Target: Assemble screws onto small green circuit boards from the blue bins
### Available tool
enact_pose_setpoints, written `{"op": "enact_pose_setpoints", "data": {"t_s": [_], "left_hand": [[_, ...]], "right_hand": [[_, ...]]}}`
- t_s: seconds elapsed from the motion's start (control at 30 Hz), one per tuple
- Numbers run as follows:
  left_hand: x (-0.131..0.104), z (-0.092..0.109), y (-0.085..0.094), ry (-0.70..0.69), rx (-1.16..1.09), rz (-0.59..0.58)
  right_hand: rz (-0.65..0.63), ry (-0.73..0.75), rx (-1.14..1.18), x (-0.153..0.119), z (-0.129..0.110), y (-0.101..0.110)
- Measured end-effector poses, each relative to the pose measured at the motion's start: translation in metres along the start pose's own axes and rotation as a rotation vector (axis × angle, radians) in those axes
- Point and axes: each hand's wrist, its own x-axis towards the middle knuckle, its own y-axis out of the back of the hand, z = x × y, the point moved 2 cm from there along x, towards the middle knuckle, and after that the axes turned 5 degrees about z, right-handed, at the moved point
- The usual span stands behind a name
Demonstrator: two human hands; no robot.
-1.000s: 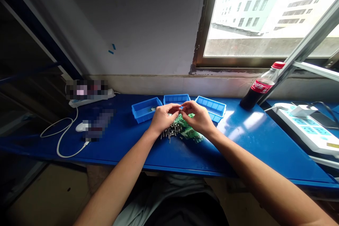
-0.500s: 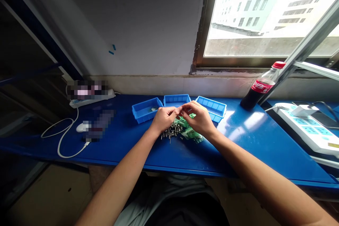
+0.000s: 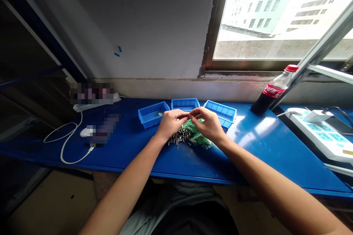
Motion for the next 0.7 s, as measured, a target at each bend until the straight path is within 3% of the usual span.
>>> {"op": "enact_pose_setpoints", "data": {"t_s": [0.43, 0.7], "left_hand": [[-0.001, 0.002, -0.001, -0.055, 0.099, -0.032], [0.002, 0.01, 0.001, 0.104, -0.063, 0.05]], "right_hand": [[-0.061, 0.001, -0.037, 0.0, 0.005, 0.0], [-0.003, 0.017, -0.015, 0.002, -0.004, 0.002]]}}
